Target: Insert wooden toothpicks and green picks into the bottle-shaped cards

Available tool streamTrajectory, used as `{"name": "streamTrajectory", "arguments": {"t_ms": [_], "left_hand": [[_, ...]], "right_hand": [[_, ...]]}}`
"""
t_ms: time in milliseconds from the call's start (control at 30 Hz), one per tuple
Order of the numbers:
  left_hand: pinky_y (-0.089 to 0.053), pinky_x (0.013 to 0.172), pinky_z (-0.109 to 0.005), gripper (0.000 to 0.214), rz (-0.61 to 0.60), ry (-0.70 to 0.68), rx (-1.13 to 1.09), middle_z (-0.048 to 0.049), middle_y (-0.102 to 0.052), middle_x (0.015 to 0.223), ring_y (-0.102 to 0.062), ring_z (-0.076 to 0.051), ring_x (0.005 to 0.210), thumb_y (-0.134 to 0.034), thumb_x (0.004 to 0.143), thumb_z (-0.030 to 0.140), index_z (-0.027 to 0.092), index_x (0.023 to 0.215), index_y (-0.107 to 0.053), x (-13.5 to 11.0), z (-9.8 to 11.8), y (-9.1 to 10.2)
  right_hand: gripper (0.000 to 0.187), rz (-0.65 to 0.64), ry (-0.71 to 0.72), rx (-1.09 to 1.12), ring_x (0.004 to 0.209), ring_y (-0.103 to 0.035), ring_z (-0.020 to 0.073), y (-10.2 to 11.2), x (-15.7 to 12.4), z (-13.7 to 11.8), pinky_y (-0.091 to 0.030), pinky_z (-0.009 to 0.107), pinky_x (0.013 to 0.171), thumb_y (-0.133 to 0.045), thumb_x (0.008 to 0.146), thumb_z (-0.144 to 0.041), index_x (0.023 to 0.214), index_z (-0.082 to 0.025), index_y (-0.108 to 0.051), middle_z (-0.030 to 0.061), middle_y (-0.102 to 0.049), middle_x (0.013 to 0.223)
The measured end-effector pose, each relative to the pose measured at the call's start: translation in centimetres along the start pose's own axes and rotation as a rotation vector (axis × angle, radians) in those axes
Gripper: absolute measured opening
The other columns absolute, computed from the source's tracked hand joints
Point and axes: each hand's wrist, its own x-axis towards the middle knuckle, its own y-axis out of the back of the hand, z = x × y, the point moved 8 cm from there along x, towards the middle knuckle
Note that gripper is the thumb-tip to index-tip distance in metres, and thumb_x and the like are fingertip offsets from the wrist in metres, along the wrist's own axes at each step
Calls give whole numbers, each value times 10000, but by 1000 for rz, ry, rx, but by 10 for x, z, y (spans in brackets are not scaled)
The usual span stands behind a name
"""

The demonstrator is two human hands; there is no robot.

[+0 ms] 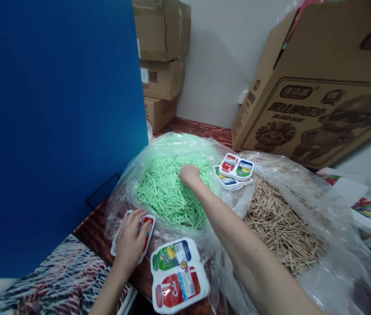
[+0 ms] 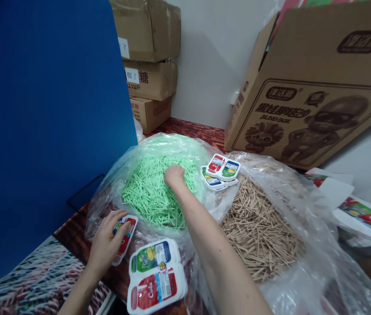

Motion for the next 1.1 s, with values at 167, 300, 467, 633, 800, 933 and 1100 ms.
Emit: {"name": "streamTrajectory", "arguments": {"t_ms": [167,300,467,633,800,933,1100], "left_hand": [[-479,914,-398,211,-21,-22,-103,-79,-675,1083,-610,-242,1047,-497,895,301,211,986,-664,-5,16,-10],[-493,894,-394,197,-28,-57,-163,-77,-683,1048,-620,-235,1025,-495,896,272,212,975,-665,-9,34,-12],[-488,904,-393,192,-65,-39,-206,-78,-686,1046,-625,-234,1016,-517,883,269,208,985,-668,-16,35,-9],[-467,923,-394,198,-126,51,-254,-79,-685,1062,-616,-234,1034,-524,883,298,204,968,-675,-25,17,-8],[-468,911,-387,205,-167,95,-322,-76,-688,1041,-621,-236,1014,-537,867,322,202,947,-682,-26,16,-12],[-487,863,-368,199,-180,91,-362,-65,-698,989,-640,-229,951,-549,852,322,204,928,-690,-23,24,-18],[-505,827,-360,198,-245,113,-443,-60,-708,963,-649,-229,916,-566,841,328,204,920,-697,-27,35,-34]], "right_hand": [[335,86,185,-71,1088,-542,274,9,-33,-45,-414,373,873,-438,846,-20,1122,-70,-621,232,-594,1156],[257,8,271,-108,1020,-571,275,-16,-55,-88,-429,366,816,-535,808,-56,1029,-61,-667,226,-631,1066],[231,-84,176,-96,1017,-589,321,-42,-56,-93,-433,426,803,-550,791,-46,975,-46,-690,264,-647,1042],[251,-127,87,116,1087,-597,315,-30,-43,-60,-440,391,854,-578,761,-49,983,-65,-695,256,-648,1112],[131,-170,-40,508,853,-680,236,-9,-24,-4,-476,289,702,-528,835,-141,866,-130,-655,154,-716,901],[104,-186,-122,903,551,-608,116,0,-36,37,-444,205,539,-453,897,-191,879,-158,-549,30,-650,665],[140,-263,-146,1251,393,-383,57,-7,-86,67,-352,193,441,-568,843,-295,858,-157,-551,-62,-493,551]]}}
